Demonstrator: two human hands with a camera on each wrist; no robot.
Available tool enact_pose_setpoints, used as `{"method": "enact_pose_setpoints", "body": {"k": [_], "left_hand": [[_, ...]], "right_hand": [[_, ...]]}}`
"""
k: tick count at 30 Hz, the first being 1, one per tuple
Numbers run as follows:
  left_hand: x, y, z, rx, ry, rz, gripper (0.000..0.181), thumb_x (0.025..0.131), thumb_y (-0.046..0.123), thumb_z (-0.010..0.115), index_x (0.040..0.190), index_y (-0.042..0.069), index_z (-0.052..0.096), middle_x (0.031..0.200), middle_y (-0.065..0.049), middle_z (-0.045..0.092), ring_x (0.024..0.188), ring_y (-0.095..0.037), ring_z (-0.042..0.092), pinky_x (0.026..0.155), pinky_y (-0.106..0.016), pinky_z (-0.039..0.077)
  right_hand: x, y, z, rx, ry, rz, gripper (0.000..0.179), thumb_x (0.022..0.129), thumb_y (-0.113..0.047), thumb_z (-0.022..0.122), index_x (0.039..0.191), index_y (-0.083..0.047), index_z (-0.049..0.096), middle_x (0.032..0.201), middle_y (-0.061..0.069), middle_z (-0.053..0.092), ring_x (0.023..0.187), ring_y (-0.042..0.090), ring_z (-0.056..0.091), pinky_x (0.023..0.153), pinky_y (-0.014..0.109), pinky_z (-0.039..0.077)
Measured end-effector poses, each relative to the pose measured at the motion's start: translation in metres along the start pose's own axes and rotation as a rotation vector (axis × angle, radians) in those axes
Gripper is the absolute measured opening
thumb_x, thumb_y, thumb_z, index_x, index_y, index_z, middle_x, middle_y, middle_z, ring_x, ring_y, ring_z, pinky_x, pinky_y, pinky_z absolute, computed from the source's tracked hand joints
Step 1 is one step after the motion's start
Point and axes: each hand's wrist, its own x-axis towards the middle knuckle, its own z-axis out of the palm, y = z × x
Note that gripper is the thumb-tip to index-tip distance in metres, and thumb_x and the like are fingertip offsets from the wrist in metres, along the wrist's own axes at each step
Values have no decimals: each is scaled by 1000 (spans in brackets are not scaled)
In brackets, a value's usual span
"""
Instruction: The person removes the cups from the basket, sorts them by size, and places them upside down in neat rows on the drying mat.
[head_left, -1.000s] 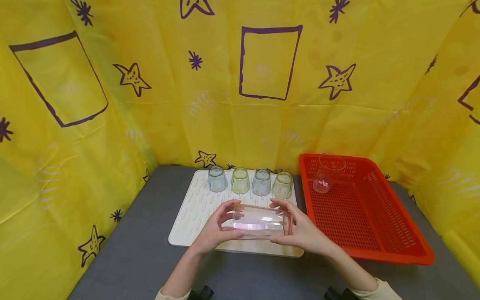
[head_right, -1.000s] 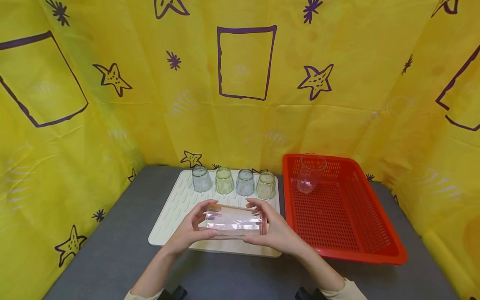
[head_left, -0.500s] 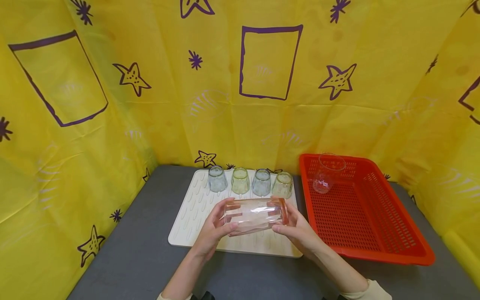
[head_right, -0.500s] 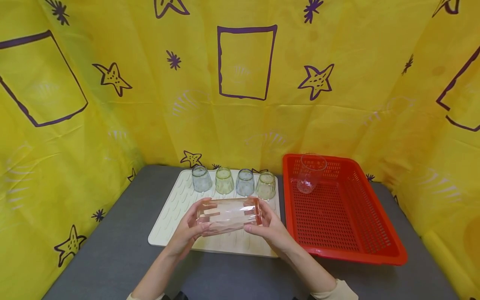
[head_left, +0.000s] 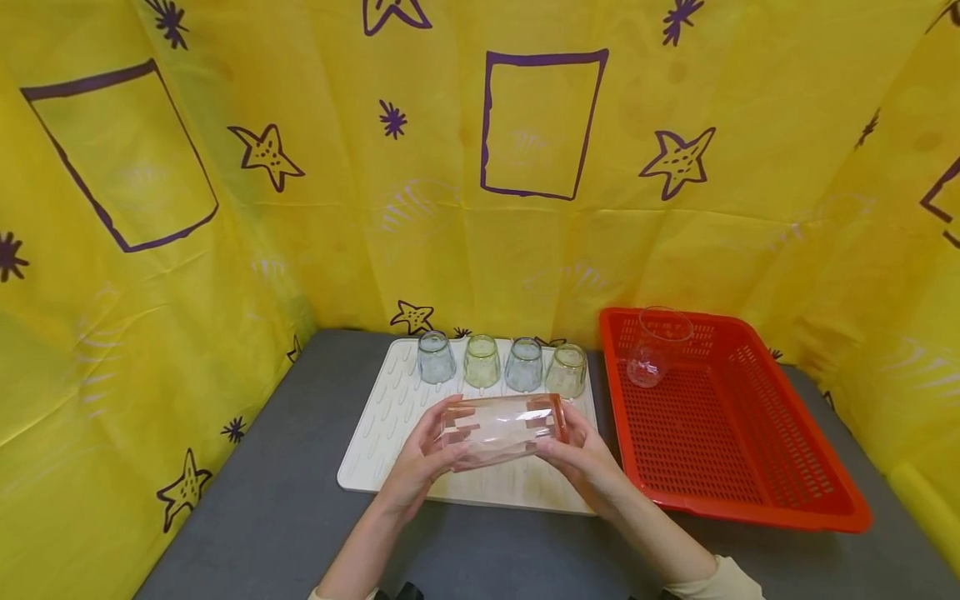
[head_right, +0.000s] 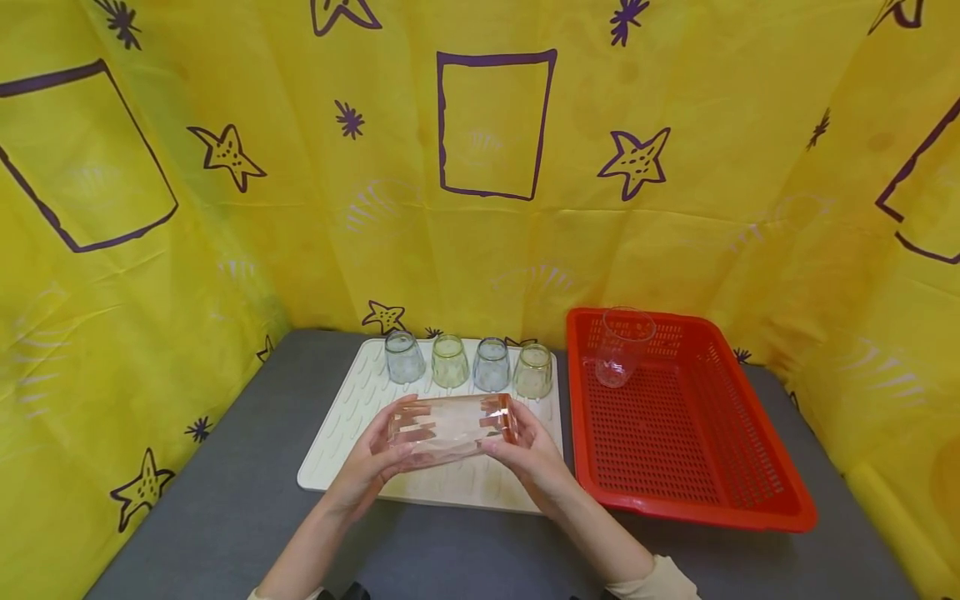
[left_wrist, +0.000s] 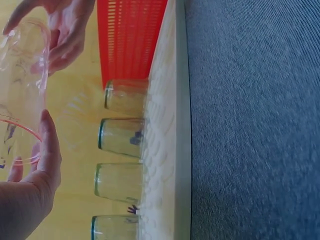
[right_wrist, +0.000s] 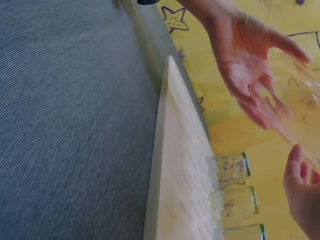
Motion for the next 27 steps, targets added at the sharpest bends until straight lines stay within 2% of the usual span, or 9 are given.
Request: {"method": "enact_pose_setpoints", "body": {"k": [2, 5, 8, 11, 14, 17, 21, 27], "left_hand": [[-1, 0, -3, 33, 47, -12, 71, 88, 10, 67, 148, 8, 31, 141, -15, 43, 123, -29, 51, 91, -38, 50], [-5, 1, -12, 129, 139, -11, 68, 88, 9, 67, 148, 10, 34, 144, -14, 43, 128, -32, 46, 97, -35, 45], [-9, 2, -26, 279, 221, 26, 69, 87, 9, 70, 147, 10, 36, 147, -14, 41, 134, -36, 39, 106, -43, 38], [-12, 2, -44, 449, 287, 54, 77, 83, 12, 76, 147, 8, 33, 149, -15, 37, 139, -35, 32, 111, -52, 27], [-16, 1, -61, 643, 389, 2, 87, 79, 21, 82, 148, 7, 31, 150, -17, 34, 140, -35, 28, 112, -55, 22], [-21, 1, -74, 787, 493, -94, 92, 77, 26, 84, 148, 5, 30, 149, -21, 32, 139, -38, 28, 111, -56, 24], [-27, 1, -85, 833, 557, -195, 97, 76, 27, 83, 149, 0, 25, 149, -29, 25, 138, -45, 23, 108, -60, 24], [-33, 1, -92, 823, 543, -245, 102, 76, 27, 83, 149, -4, 20, 149, -33, 20, 137, -48, 21, 107, -61, 24]], "right_hand": [[4, 1, 3, 0, 18, -4, 74, 89, -4, 65, 151, -1, 23, 136, 18, 47, 115, 24, 55, 96, 36, 48], [12, 2, 11, -47, 98, 7, 78, 88, -5, 67, 152, -3, 22, 145, 20, 41, 121, 27, 52, 98, 39, 46], [23, 1, 19, -177, 202, 7, 78, 85, -9, 71, 150, -2, 29, 145, 19, 42, 123, 29, 50, 100, 40, 45], [37, 0, 28, -334, 265, -14, 77, 80, -14, 78, 146, -5, 39, 135, 15, 52, 121, 29, 49, 99, 44, 46], [52, 0, 40, -451, 280, -48, 76, 76, -20, 83, 142, -8, 46, 130, 11, 56, 121, 28, 48, 95, 47, 47], [68, 3, 52, -552, 277, -85, 75, 72, -25, 86, 137, -11, 52, 127, 5, 58, 120, 25, 50, 94, 47, 46], [89, 9, 68, -674, 257, -136, 75, 69, -31, 87, 134, -12, 55, 123, 4, 59, 113, 22, 54, 90, 45, 48], [113, 21, 84, -808, 194, -196, 70, 69, -33, 86, 128, -8, 59, 121, 7, 58, 111, 23, 54, 90, 42, 48]]}}
